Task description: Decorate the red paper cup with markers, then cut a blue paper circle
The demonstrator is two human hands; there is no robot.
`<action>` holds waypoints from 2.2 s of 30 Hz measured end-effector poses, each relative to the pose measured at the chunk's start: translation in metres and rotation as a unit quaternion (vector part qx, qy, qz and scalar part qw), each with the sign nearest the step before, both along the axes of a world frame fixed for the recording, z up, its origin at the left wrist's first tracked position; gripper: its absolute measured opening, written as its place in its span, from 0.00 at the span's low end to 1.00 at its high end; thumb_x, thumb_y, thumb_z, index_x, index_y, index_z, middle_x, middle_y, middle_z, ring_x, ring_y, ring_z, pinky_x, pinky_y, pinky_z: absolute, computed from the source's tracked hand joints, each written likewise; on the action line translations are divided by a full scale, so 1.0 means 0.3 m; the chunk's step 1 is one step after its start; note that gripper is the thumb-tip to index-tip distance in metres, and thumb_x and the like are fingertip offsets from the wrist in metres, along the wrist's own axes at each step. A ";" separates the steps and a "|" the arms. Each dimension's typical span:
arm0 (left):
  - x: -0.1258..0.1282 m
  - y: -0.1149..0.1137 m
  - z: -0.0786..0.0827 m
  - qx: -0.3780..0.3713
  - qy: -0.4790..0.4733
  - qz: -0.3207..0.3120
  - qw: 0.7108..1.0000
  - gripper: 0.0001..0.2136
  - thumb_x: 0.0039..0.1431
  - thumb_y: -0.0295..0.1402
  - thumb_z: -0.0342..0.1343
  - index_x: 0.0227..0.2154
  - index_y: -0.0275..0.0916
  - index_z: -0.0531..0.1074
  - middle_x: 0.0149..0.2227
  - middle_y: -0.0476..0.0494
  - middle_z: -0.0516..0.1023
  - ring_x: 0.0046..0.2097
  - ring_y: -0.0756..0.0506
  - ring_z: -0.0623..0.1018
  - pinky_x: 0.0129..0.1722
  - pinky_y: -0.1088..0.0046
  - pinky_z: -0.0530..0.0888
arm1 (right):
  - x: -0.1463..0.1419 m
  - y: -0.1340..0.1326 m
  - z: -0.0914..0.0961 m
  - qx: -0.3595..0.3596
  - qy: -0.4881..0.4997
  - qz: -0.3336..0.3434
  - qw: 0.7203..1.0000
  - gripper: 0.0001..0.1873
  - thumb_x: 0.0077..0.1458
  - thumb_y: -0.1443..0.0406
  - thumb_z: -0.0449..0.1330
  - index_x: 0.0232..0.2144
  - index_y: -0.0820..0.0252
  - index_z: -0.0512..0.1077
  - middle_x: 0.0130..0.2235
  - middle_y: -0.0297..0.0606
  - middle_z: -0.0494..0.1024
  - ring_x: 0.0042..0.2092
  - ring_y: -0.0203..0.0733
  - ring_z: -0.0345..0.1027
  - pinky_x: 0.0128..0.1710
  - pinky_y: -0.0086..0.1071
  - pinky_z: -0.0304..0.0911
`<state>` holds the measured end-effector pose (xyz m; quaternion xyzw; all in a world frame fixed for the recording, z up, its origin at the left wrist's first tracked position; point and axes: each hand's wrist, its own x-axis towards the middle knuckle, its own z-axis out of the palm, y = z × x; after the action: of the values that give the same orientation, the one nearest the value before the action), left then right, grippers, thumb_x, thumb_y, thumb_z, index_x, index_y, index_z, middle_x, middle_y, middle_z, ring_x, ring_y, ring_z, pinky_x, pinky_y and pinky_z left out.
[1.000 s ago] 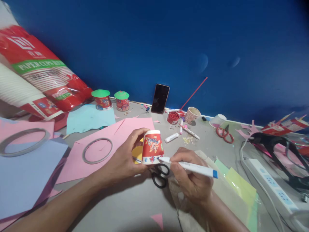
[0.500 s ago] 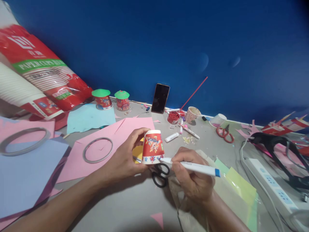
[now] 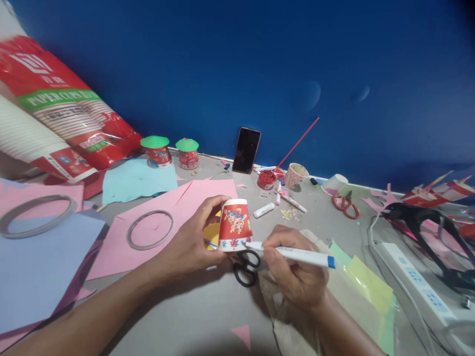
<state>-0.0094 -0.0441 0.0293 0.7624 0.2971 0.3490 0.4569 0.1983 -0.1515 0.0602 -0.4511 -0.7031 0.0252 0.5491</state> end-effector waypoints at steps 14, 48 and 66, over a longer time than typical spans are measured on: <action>-0.001 -0.002 0.001 0.003 -0.002 -0.004 1.000 0.36 0.52 0.33 0.72 0.64 0.47 0.67 0.65 0.38 0.76 0.66 0.32 0.79 0.69 0.53 0.76 | -0.001 0.001 0.009 -0.005 -0.010 -0.006 1.000 0.09 0.63 0.74 0.60 0.34 0.55 0.74 0.26 0.29 0.80 0.25 0.35 0.73 0.26 0.27 0.64; 0.003 -0.009 0.013 -0.007 -0.001 -0.005 1.000 0.36 0.51 0.33 0.71 0.64 0.47 0.68 0.67 0.37 0.76 0.68 0.31 0.78 0.68 0.53 0.77 | -0.002 -0.003 0.009 -0.003 0.008 -0.003 1.000 0.10 0.62 0.74 0.60 0.32 0.55 0.74 0.24 0.30 0.78 0.23 0.36 0.71 0.23 0.29 0.62; 0.005 0.011 -0.020 -0.122 -0.087 -0.017 0.988 0.42 0.51 0.42 0.81 0.66 0.49 0.65 0.70 0.32 0.74 0.73 0.28 0.74 0.70 0.47 0.75 | 0.020 0.023 -0.022 0.015 -0.061 -0.059 0.996 0.12 0.65 0.69 0.68 0.49 0.51 0.77 0.33 0.33 0.86 0.30 0.41 0.80 0.32 0.32 0.75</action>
<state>-0.0080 -0.0409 0.0232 0.6721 0.2835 0.3675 0.5769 0.2042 -0.1447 0.0537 -0.4838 -0.7078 -0.0452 0.5128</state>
